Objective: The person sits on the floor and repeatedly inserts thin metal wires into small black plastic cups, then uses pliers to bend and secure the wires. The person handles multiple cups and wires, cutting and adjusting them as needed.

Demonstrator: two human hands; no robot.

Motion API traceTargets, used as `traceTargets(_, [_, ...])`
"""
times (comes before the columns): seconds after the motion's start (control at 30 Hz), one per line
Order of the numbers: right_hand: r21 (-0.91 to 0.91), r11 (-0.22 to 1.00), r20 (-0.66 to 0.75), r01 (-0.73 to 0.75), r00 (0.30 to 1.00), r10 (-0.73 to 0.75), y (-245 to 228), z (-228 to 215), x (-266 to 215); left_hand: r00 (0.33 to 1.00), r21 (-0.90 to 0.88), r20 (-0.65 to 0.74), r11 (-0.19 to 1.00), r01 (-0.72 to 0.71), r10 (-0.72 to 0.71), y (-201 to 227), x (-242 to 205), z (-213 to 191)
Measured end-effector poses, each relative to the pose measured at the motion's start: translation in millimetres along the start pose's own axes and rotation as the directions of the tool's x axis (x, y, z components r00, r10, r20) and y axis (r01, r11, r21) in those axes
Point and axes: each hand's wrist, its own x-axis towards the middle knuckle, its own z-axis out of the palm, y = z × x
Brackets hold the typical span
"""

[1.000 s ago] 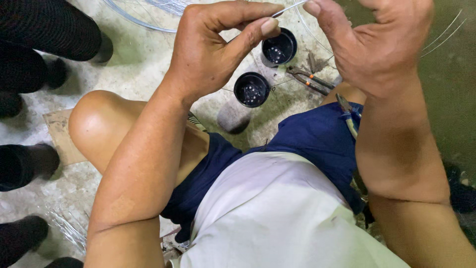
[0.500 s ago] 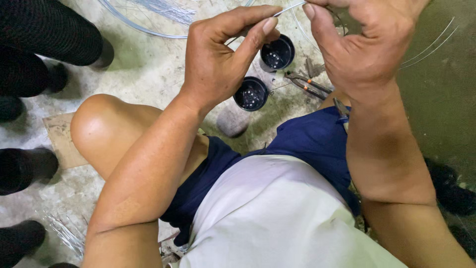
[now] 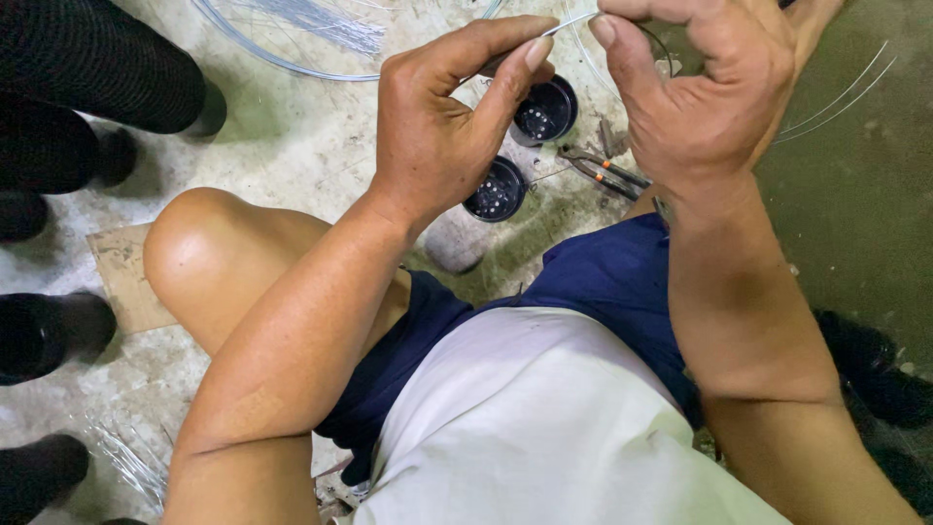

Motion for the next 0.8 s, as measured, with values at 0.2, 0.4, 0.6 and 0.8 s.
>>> traceTargets(0.2, [-0.017,0.999,-0.009,-0.030,1.000,0.029,0.4,1.7,-2.7,1.000,-0.018,-0.005,1.000,-0.005,0.005,0.5,0.6,0.6])
traceTargets(0.4, [-0.009,1.000,0.013,-0.024,1.000,0.024,0.8,0.2,-4.5,1.000,-0.010,0.014,1.000,-0.012,0.012,0.0,1.9,-2.8])
traceTargets(0.6, [-0.035,0.999,0.032,0.022,0.999,-0.020,-1.9,-3.5,-4.8,0.998,0.034,0.029,0.998,-0.053,0.052,1.6,3.9,-7.0])
traceTargets(0.8, [-0.020,0.999,0.059,0.025,0.998,-0.024,-10.1,-5.3,-3.1,0.985,0.136,0.025,0.976,-0.173,0.171,18.9,6.3,-6.3])
